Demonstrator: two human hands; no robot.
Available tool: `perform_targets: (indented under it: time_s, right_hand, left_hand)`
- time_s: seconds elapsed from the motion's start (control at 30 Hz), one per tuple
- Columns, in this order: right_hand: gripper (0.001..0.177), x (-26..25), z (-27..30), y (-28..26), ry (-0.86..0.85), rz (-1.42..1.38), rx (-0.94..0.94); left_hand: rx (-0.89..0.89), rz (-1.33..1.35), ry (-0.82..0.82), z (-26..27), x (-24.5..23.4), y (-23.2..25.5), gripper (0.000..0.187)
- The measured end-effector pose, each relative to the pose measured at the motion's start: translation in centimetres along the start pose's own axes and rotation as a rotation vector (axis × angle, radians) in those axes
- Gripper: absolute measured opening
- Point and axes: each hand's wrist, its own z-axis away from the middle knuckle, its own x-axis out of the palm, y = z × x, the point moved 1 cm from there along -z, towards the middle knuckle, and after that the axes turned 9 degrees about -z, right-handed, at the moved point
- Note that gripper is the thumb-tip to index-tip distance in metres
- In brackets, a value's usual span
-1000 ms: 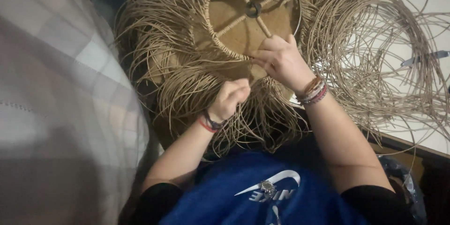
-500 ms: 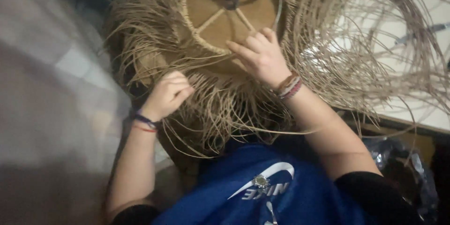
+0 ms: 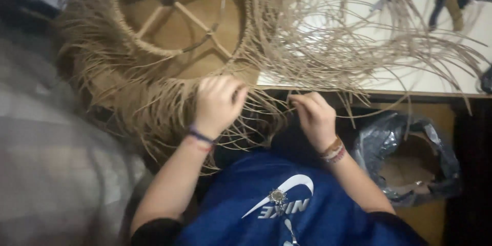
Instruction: Weaving straw strands around a circular frame to create a decorative lampshade.
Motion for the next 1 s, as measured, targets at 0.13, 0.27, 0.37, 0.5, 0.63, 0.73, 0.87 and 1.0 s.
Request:
perform_targets:
  time_s: [0.13, 0.27, 0.37, 0.5, 0.63, 0.73, 0.87, 1.0]
  right_hand:
    - [0.022, -6.1, 1.7, 2.0, 0.118, 0.025, 0.105]
    - [0.011, -11.1, 2.9, 4.7, 0.266, 0.153, 0.165]
    - [0.001, -13.8, 4.0, 6.8, 0.353, 0.295, 0.254]
    - [0.016, -16.0, 5.2, 9.5, 0.359, 0.431, 0.435]
    - [0.024, -17.2, 5.1, 14.2, 0.397, 0.497, 0.465]
    - [0.033, -18.7, 3.8, 17.3, 0.402, 0.533, 0.430]
    - [0.037, -19.5, 4.0, 21.7, 0.394, 0.662, 0.671]
    - [0.025, -18.1, 3.6, 20.9, 0.365, 0.649, 0.625]
  left_hand:
    - [0.027, 0.018, -0.058, -6.0, 5.0, 4.5, 0.030]
    - [-0.166, -0.219, -0.322, -11.0, 10.9, 4.1, 0.052]
    - [-0.200, -0.154, -0.398, -13.2, 12.4, 3.0, 0.036]
    - [-0.634, 0.901, -0.443, -13.4, 9.9, 3.1, 0.016]
    - [-0.699, 1.082, -0.472, -11.4, 6.8, 4.0, 0.014]
    - [-0.681, 1.201, -0.496, -9.3, 5.5, 3.9, 0.018]
    - [-0.611, 1.163, -0.476, -6.3, 5.4, 3.4, 0.027]
    - [-0.616, 1.150, -0.529, -4.5, 6.1, 3.9, 0.028]
